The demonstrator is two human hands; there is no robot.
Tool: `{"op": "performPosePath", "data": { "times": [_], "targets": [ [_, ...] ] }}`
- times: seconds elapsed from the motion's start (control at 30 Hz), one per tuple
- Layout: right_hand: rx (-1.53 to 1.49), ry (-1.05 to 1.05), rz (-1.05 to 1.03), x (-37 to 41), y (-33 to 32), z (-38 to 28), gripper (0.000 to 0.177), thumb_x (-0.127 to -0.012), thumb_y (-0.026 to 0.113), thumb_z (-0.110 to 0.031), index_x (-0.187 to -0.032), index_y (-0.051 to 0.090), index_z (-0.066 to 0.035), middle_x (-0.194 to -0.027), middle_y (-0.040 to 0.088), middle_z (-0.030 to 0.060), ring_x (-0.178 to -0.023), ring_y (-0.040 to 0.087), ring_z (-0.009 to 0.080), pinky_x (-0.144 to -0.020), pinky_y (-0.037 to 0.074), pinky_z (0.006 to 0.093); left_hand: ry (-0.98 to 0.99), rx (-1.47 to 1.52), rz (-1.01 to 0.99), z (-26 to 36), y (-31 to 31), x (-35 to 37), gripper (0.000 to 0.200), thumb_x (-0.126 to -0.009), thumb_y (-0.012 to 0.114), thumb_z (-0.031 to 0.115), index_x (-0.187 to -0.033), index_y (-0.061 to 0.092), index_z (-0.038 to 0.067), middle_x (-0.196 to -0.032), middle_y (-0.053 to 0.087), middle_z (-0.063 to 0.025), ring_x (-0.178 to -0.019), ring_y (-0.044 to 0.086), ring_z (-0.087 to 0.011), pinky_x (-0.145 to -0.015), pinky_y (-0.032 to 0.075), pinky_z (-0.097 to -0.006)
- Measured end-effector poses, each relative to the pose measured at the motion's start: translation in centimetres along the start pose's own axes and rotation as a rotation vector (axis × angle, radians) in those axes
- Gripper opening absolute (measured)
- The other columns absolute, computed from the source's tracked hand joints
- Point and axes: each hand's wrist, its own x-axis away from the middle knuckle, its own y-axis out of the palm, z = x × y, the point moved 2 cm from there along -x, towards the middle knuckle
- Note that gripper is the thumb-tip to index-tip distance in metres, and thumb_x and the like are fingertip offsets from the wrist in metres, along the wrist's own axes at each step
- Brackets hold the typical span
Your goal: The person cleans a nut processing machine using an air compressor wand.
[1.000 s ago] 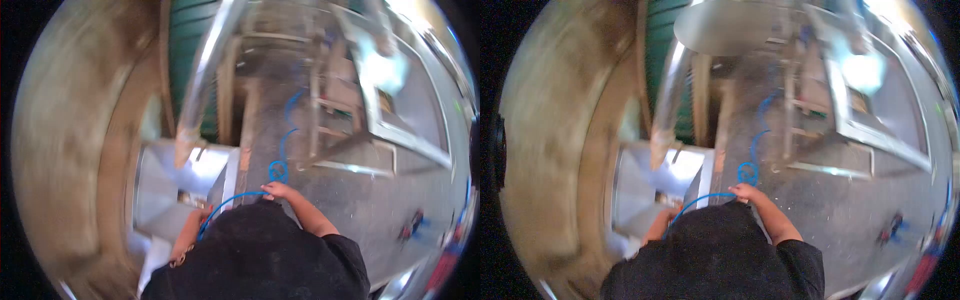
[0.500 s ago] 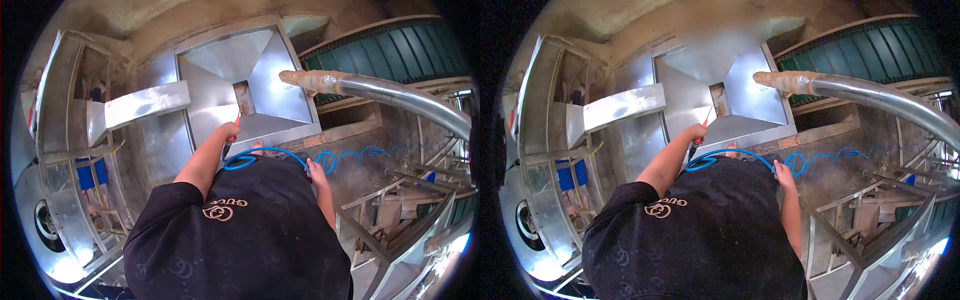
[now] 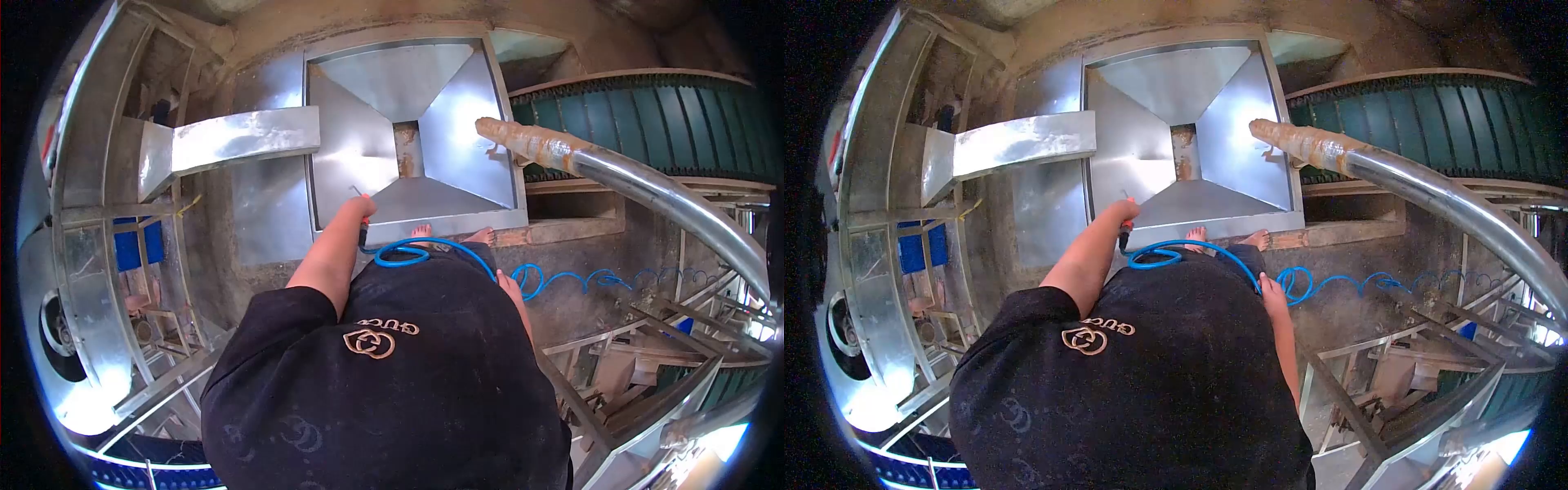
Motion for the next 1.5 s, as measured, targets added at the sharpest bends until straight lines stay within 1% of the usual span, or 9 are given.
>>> {"op": "performPosePath", "data": {
  "times": [0.2,0.23,0.33,0.5,0.7,0.9,1.03,1.2,1.5],
  "targets": [
    [0.154,-0.047,0.082,-1.1,0.2,2.0,0.049,-0.09,0.039,-0.042,-0.075,0.057,0.001,-0.065,0.054,0.0101,-0.063,0.051,0.0209,-0.063,0.04,0.0314,0.116,0.39,0.44,-6.2,-2.7,-6.1,0.021,-0.078,0.047,0.017,-0.09,0.05,0.001,-0.065,0.054,-0.011,-0.055,0.057,-0.0248,-0.046,0.046,-0.0399],
    [0.167,-0.024,0.093,-1.4,0.0,2.4,0.049,-0.09,0.038,-0.042,-0.075,0.057,0.001,-0.066,0.054,0.0112,-0.065,0.052,0.0225,-0.066,0.04,0.0324,0.118,0.393,0.446,-5.7,-3.6,-4.7,0.021,-0.078,0.047,0.017,-0.09,0.05,0.001,-0.065,0.054,-0.011,-0.055,0.057,-0.0248,-0.046,0.046,-0.0399],
    [0.143,-0.019,0.087,-2.7,-0.2,4.4,0.049,-0.091,0.037,-0.041,-0.073,0.056,0.001,-0.065,0.054,0.011,-0.065,0.052,0.0217,-0.065,0.04,0.0324,0.14,1.198,0.425,-3.0,-6.5,0.9,0.021,-0.073,0.048,0.011,-0.084,0.05,-0.007,-0.066,0.057,-0.0145,-0.053,0.059,-0.0225,-0.046,0.048,-0.0348],
    [0.155,-0.029,0.068,-2.7,-0.6,4.3,0.05,-0.092,0.033,-0.04,-0.07,0.056,-0.001,-0.063,0.053,0.01,-0.064,0.052,0.0225,-0.064,0.04,0.0332,0.323,1.253,0.395,0.1,-9.2,3.2,0.016,-0.074,0.048,0.01,-0.079,0.049,-0.005,-0.064,0.055,-0.012,-0.05,0.056,-0.0217,-0.047,0.047,-0.0343],
    [0.1,-0.04,0.025,-1.2,-1.2,2.3,0.049,-0.092,0.032,-0.039,-0.066,0.055,-0.004,-0.058,0.048,0.0063,-0.056,0.046,0.0192,-0.057,0.037,0.0311,0.647,0.877,0.236,7.0,-9.5,7.4,0.012,-0.073,0.051,0.01,-0.074,0.051,-0.002,-0.063,0.055,-0.0101,-0.052,0.057,-0.0201,-0.051,0.049,-0.0332],
    [0.083,-0.03,0.007,-1.2,-1.4,2.8,0.048,-0.092,0.033,-0.039,-0.066,0.053,-0.003,-0.057,0.045,0.0048,-0.054,0.043,0.0172,-0.055,0.035,0.0309,0.612,0.054,0.225,12.0,-5.9,9.4,0.017,-0.066,0.053,0.013,-0.063,0.056,-0.003,-0.06,0.06,-0.013,-0.049,0.059,-0.0235,-0.048,0.047,-0.0345],
    [0.147,-0.013,0.043,0.0,-1.4,1.4,0.048,-0.092,0.035,-0.04,-0.07,0.053,0.0,-0.061,0.048,0.007,-0.059,0.046,0.0195,-0.059,0.037,0.0321,0.586,-0.121,0.133,12.8,-1.6,11.3,0.018,-0.065,0.051,0.013,-0.064,0.06,-0.002,-0.063,0.061,-0.0144,-0.05,0.059,-0.0249,-0.048,0.047,-0.035],
    [0.104,-0.049,0.068,-0.6,-1.2,4.5,0.05,-0.091,0.036,-0.041,-0.073,0.052,0.002,-0.062,0.049,0.0089,-0.061,0.048,0.0212,-0.062,0.038,0.0328,0.593,-0.539,-0.247,12.8,3.2,11.9,0.027,-0.063,0.062,0.019,-0.083,0.065,0.0,-0.074,0.064,-0.0147,-0.071,0.063,-0.0262,-0.062,0.049,-0.0395],
    [0.04,-0.005,0.056,-0.5,-0.7,5.4,0.049,-0.09,0.038,-0.042,-0.074,0.052,0.001,-0.06,0.048,0.0085,-0.06,0.048,0.0195,-0.06,0.039,0.0319,0.311,-0.634,-0.008,5.6,3.3,6.6,0.03,-0.075,0.05,0.023,-0.094,0.066,0.006,-0.097,0.064,-0.0125,-0.088,0.06,-0.0281,-0.079,0.045,-0.0416]
  ]
}}
